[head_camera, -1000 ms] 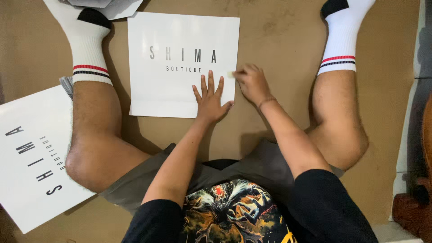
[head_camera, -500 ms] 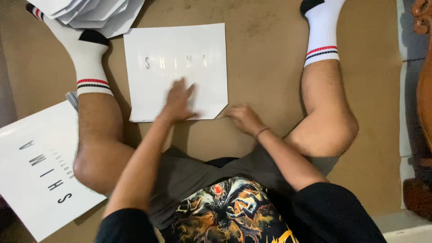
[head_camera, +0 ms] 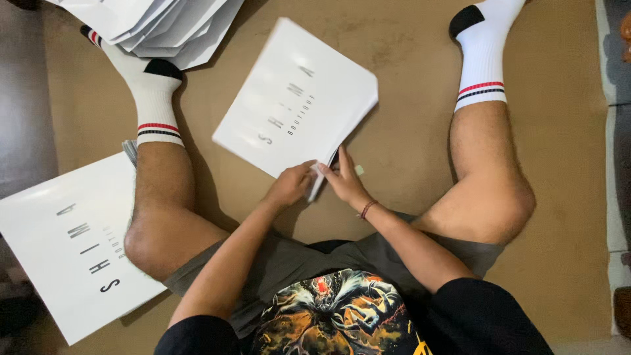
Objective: The person sits on the floor and repeatedly folds white papers printed with 'SHIMA BOUTIQUE' into smaller rectangles. They use a small piece of tape to secure the folded edges, then place the finished items into a growing stack.
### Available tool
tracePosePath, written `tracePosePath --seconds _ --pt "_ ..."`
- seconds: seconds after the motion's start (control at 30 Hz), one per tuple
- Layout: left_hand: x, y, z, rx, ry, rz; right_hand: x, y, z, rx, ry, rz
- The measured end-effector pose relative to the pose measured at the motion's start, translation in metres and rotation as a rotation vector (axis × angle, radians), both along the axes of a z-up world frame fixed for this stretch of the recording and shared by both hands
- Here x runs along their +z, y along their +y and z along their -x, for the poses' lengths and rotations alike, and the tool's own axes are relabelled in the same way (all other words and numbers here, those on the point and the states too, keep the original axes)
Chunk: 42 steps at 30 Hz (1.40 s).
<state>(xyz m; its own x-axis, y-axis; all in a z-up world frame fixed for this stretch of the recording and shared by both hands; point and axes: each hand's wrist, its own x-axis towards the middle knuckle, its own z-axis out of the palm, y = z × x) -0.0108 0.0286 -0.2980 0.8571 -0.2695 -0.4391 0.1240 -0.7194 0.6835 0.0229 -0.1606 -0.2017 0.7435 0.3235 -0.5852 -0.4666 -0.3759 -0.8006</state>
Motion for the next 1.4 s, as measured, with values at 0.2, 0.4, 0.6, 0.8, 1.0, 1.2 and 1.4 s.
tracePosePath --seconds 0.2,0.4,0.6,0.8,1.0,1.2,1.4 --pt "0.035 -0.027 -0.021 -0.049 -0.150 -0.203 -0.047 -0.022 -0.008 -0.053 -0.289 -0.041" --pt "0.046 -0.027 -0.038 0.168 0.110 -0.296 -0.090 -0.062 -0.023 0.613 -1.200 0.326" --pt "0.062 -0.025 -0.036 0.197 0.100 -0.204 -0.072 -0.056 -0.031 0.604 -1.006 0.364" --pt "0.056 -0.024 -0.037 0.212 0.104 -0.203 -0.093 -0.026 -0.018 0.127 -0.546 0.520" --pt "0.052 -0.027 -0.036 0.220 0.078 -0.193 -0.082 -0.024 -0.016 0.070 -0.532 0.474" --pt "0.036 -0.034 -0.034 0.298 0.033 -0.239 -0.078 -0.022 -0.016 0.068 -0.513 0.429" --pt "0.024 -0.036 -0.032 0.307 0.005 -0.272 -0.065 -0.035 -0.021 0.139 -0.513 0.375"
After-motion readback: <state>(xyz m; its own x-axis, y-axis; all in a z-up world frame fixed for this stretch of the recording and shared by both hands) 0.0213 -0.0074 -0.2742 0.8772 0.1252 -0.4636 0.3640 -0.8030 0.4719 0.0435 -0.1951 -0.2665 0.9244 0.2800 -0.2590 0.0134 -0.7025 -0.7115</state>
